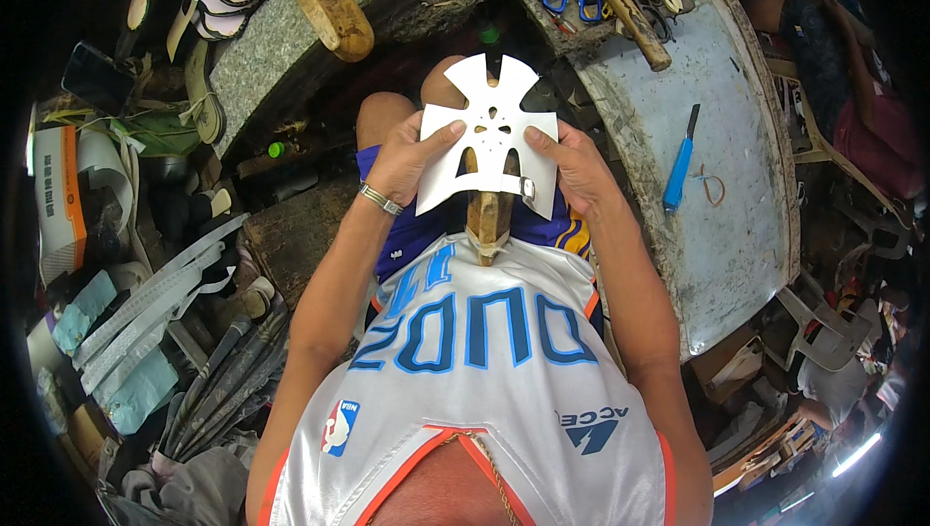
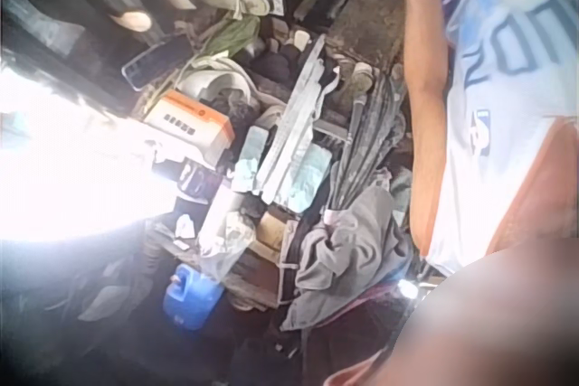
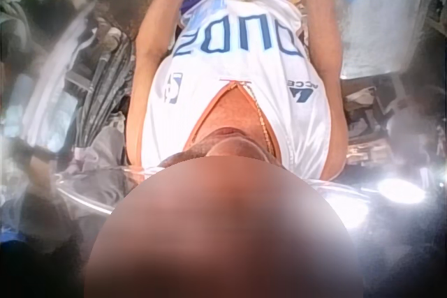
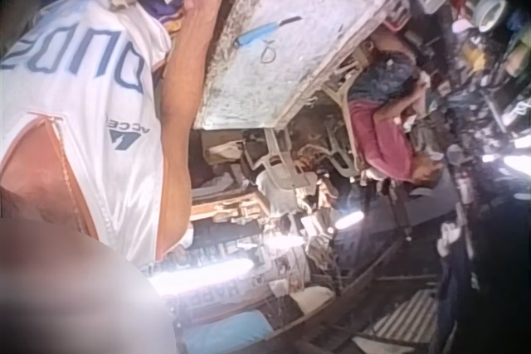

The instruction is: The person trims and shapes a white sandal sole using a knife and scissors, then fits a white plastic upper onto the sole. They repeatedly adjust and trim the upper to match the sole shape.

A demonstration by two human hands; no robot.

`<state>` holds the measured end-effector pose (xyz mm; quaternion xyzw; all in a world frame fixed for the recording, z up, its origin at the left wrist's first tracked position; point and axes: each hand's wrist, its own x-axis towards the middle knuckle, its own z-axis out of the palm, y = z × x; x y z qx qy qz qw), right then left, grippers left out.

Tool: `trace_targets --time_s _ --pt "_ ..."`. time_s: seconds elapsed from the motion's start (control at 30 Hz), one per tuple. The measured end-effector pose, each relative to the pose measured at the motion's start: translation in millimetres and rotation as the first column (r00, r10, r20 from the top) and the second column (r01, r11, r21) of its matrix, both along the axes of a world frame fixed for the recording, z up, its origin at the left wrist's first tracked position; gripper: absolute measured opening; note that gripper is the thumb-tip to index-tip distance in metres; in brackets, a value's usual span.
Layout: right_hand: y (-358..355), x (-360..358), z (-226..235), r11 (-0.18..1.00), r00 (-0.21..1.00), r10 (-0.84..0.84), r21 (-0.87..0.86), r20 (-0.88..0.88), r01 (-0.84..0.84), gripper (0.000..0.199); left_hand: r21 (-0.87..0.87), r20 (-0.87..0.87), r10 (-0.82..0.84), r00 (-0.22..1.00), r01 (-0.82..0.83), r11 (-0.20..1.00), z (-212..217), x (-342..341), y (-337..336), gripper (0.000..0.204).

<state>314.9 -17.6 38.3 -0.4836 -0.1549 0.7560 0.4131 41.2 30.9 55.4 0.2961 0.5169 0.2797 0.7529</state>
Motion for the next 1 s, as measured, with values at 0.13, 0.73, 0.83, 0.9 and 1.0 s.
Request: trace_targets --time_s 0.13,0.73,0.83,0.9,1.0 --pt "0.9 -1.7 0.9 1.000 1.000 0.006 0.029 0.017 -0.007 0.047 -0.012 0.031 0.017 0.999 -0.016 1.000 0.7 1.7 -1.2 0.049" --pt "-2.2 -20.5 18.5 0.996 0.995 0.001 0.093 -0.104 0.009 0.040 0.014 0.455 0.196 0.868 -0.227 0.974 -14.8 -20.1 -40.0 0.034" --pt "-2.8 -21.0 20.6 0.995 0.994 0.012 0.102 -0.107 -0.001 0.038 -0.046 0.480 0.245 0.842 -0.255 0.966 -12.8 -20.3 -42.2 0.032" --pt "-2.3 -20.9 20.0 0.994 0.994 0.013 0.106 -0.113 -0.001 0.037 -0.063 0.487 0.261 0.833 -0.264 0.962 -11.7 -19.8 -42.8 0.031" --pt "0.3 -19.3 17.2 0.994 0.992 0.026 0.106 -0.127 -0.013 0.038 -0.070 0.494 0.276 0.825 -0.278 0.958 -12.2 -18.6 -42.4 0.027"
